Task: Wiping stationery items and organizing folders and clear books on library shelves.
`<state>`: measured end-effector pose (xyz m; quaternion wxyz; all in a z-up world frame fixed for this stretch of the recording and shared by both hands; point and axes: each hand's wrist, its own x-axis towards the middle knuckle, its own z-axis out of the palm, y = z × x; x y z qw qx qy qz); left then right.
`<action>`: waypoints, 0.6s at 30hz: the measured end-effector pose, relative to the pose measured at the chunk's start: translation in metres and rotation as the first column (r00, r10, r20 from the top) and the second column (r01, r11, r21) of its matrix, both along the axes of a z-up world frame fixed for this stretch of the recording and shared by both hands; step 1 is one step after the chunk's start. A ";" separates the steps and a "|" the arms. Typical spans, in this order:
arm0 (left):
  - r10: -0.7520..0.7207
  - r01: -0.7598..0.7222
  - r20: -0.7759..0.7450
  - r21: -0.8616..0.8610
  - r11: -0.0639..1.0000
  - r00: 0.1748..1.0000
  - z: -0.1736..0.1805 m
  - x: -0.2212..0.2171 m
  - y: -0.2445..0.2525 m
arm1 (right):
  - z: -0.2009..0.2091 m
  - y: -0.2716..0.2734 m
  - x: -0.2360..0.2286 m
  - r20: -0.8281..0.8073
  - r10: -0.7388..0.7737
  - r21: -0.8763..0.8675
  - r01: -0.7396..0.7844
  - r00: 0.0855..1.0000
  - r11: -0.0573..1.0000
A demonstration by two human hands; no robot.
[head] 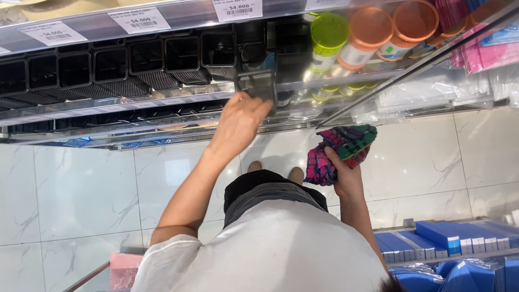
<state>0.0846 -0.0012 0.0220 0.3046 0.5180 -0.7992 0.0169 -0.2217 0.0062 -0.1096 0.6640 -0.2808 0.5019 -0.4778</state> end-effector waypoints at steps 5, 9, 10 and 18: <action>0.010 -0.008 0.027 -0.078 0.997 1.000 -0.006 0.015 -0.034 | 0.003 0.003 -0.003 -0.002 0.014 -0.038 -0.014 1.000 0.999; 0.007 -0.003 0.036 -0.107 0.994 0.999 -0.018 0.024 -0.058 | -0.002 0.007 -0.006 -0.008 0.006 -0.022 -0.007 1.000 1.000; 0.005 -0.001 0.035 -0.105 0.994 0.999 -0.018 0.025 -0.061 | -0.002 0.008 -0.007 -0.009 0.004 -0.021 -0.004 1.000 1.000; 0.040 -0.031 0.076 -0.119 0.992 0.996 -0.043 0.034 -0.095 | -0.009 0.015 -0.010 -0.014 -0.034 0.021 0.035 0.999 0.999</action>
